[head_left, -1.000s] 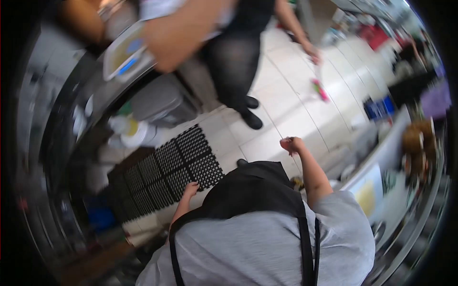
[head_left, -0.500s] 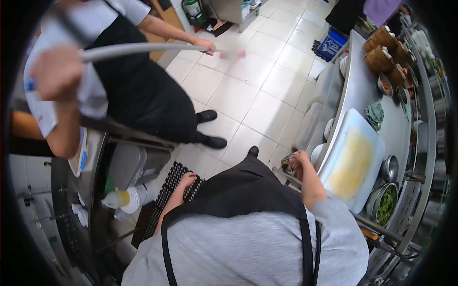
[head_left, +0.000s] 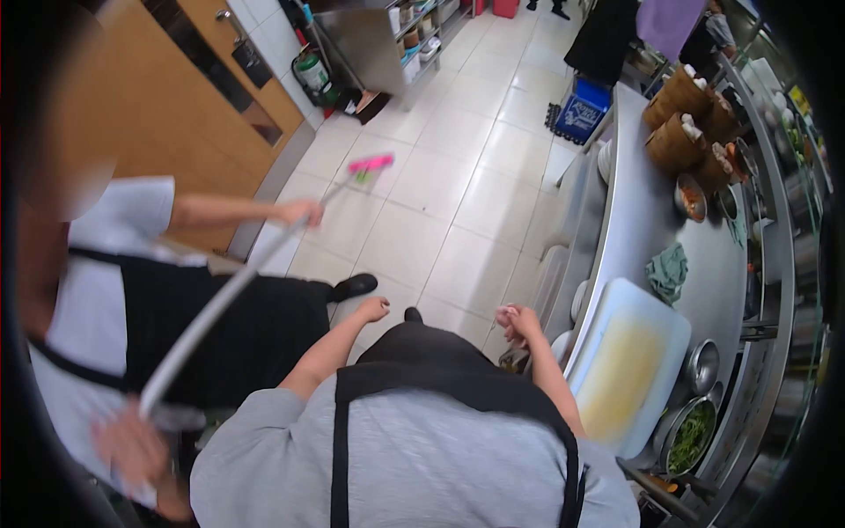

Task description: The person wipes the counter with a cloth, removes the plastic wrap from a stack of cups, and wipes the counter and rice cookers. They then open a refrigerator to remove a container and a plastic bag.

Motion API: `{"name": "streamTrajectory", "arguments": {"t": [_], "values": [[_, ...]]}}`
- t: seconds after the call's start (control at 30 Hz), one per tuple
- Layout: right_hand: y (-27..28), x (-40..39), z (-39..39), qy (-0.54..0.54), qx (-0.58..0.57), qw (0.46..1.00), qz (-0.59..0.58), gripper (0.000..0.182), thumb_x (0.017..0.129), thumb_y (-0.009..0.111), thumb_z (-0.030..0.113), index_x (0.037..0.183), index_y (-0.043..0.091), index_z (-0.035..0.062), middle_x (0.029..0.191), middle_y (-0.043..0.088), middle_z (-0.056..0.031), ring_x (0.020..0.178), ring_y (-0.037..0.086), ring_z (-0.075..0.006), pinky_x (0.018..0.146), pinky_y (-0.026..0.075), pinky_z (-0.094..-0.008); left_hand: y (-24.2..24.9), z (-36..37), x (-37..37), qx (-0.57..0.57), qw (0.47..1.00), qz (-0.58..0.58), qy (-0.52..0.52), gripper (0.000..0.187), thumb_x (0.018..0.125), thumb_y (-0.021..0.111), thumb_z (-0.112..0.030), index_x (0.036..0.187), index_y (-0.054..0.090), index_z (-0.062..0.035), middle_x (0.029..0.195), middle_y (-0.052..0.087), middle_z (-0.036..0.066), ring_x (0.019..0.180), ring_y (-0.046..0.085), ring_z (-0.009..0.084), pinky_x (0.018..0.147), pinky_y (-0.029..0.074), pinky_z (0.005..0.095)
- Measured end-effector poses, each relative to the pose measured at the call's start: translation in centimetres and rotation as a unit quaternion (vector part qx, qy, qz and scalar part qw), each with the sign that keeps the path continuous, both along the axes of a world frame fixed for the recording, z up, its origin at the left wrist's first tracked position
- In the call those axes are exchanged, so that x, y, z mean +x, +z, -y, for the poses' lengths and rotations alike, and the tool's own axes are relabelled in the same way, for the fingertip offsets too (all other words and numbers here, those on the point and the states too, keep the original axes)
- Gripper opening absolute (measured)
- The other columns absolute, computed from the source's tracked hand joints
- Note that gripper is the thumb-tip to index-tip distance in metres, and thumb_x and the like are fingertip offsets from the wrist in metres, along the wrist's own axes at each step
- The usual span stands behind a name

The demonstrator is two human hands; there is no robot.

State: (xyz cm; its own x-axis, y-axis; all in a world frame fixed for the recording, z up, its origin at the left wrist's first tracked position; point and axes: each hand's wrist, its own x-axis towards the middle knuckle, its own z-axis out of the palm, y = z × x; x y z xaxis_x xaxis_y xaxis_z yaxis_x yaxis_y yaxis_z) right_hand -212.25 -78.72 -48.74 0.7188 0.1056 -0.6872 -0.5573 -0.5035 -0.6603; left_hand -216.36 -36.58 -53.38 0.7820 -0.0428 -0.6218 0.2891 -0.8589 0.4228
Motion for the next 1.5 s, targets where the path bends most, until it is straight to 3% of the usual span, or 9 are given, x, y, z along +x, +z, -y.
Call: {"name": "streamTrajectory", "arguments": {"t": [0.27,0.53,0.97,1.03,1.1,1.13,1.23,1.37,1.5], "values": [[-0.7,14.2,0.8,0.018,-0.042,0.969,0.243,0.032,0.083,0.051,0.024,0.11,0.059,0.0081,0.092,0.064,-0.0155,0.089,0.062,-0.0266,0.076,0.048,-0.0349,-4.7,-1.7,13.9,0.033,0.997,-0.029,-0.065,0.036,0.07,0.055,-0.025,0.102,0.064,-0.0096,0.103,0.061,0.013,0.098,0.057,0.0282,0.086,0.045,0.0363],[-7.4,21.1,9.4,0.009,-0.331,0.943,0.022,0.029,0.081,0.051,0.029,0.092,0.064,0.0049,0.093,0.062,-0.019,0.09,0.058,-0.0359,0.079,0.046,-0.0425,-8.0,-10.1,29.2,0.056,0.988,-0.097,-0.106,0.033,0.069,0.058,-0.025,0.096,0.065,-0.0096,0.091,0.065,0.011,0.072,0.063,0.0254,0.062,0.053,0.0385],[1.0,23.4,7.2,-0.141,-0.164,0.959,0.184,0.026,0.076,0.051,0.021,0.092,0.062,0.0032,0.093,0.059,-0.0247,0.088,0.057,-0.0395,0.078,0.045,-0.0423,-4.5,1.2,64.3,-0.066,0.997,0.025,-0.008,0.031,0.072,0.059,-0.027,0.097,0.065,-0.0088,0.089,0.065,0.013,0.082,0.062,0.0239,0.075,0.049,0.0334],[3.2,29.6,8.0,-0.125,-0.167,0.96,0.188,0.026,0.075,0.053,0.018,0.095,0.061,0.0027,0.096,0.058,-0.0257,0.089,0.058,-0.0384,0.078,0.045,-0.0413,-5.2,2.8,68.1,-0.064,0.998,0.01,-0.023,0.033,0.072,0.06,-0.028,0.099,0.064,-0.0085,0.09,0.065,0.012,0.084,0.062,0.0243,0.076,0.049,0.0335],[-14.4,35.5,14.7,-0.141,-0.109,0.983,0.048,0.028,0.075,0.055,0.019,0.098,0.061,0.0038,0.097,0.059,-0.0237,0.09,0.06,-0.0345,0.078,0.046,-0.0393,-2.9,3.6,70.6,-0.044,0.997,-0.032,-0.058,0.034,0.071,0.062,-0.028,0.098,0.064,-0.0085,0.089,0.065,0.011,0.084,0.062,0.0242,0.076,0.049,0.0336],[-7.3,44.0,13.1,-0.058,-0.275,0.959,-0.048,0.031,0.08,0.053,0.031,0.084,0.064,0.0019,0.086,0.06,-0.023,0.085,0.058,-0.037,0.071,0.047,-0.0394,-2.2,3.8,72.2,-0.025,0.993,-0.076,-0.09,0.034,0.07,0.063,-0.028,0.098,0.064,-0.0085,0.088,0.066,0.011,0.084,0.062,0.0241,0.076,0.049,0.0337],[-14.0,61.9,16.3,0.126,-0.219,0.92,-0.299,0.021,0.077,0.048,0.02,0.076,0.067,0.0123,0.063,0.065,-0.0097,0.054,0.063,-0.0193,0.055,0.051,-0.033,-3.6,0.8,76.2,-0.044,0.999,0.023,0.005,0.036,0.068,0.065,-0.026,0.099,0.064,-0.0091,0.087,0.066,0.01,0.078,0.062,0.0215,0.071,0.05,0.033],[-6.7,80.9,12.3,-0.015,-0.265,0.959,0.101,0.028,0.08,0.044,0.023,0.085,0.064,0.0044,0.08,0.064,-0.0171,0.077,0.063,-0.0303,0.073,0.048,-0.0385,-4.1,-3.2,78.8,-0.072,0.985,-0.026,0.152,0.037,0.069,0.067,-0.021,0.103,0.061,-0.0069,0.078,0.064,0.009,0.063,0.06,0.0156,0.058,0.05,0.0292],[-3.3,95.2,7.0,-0.017,-0.215,0.956,0.199,0.035,0.08,0.05,0.032,0.102,0.061,0.0061,0.092,0.063,-0.0182,0.089,0.06,-0.0322,0.079,0.047,-0.0384,1.0,-3.9,80.3,0.03,0.969,-0.135,0.203,0.036,0.067,0.068,-0.028,0.095,0.065,-0.0063,0.078,0.065,0.01,0.063,0.061,0.0168,0.059,0.05,0.0323]]}}
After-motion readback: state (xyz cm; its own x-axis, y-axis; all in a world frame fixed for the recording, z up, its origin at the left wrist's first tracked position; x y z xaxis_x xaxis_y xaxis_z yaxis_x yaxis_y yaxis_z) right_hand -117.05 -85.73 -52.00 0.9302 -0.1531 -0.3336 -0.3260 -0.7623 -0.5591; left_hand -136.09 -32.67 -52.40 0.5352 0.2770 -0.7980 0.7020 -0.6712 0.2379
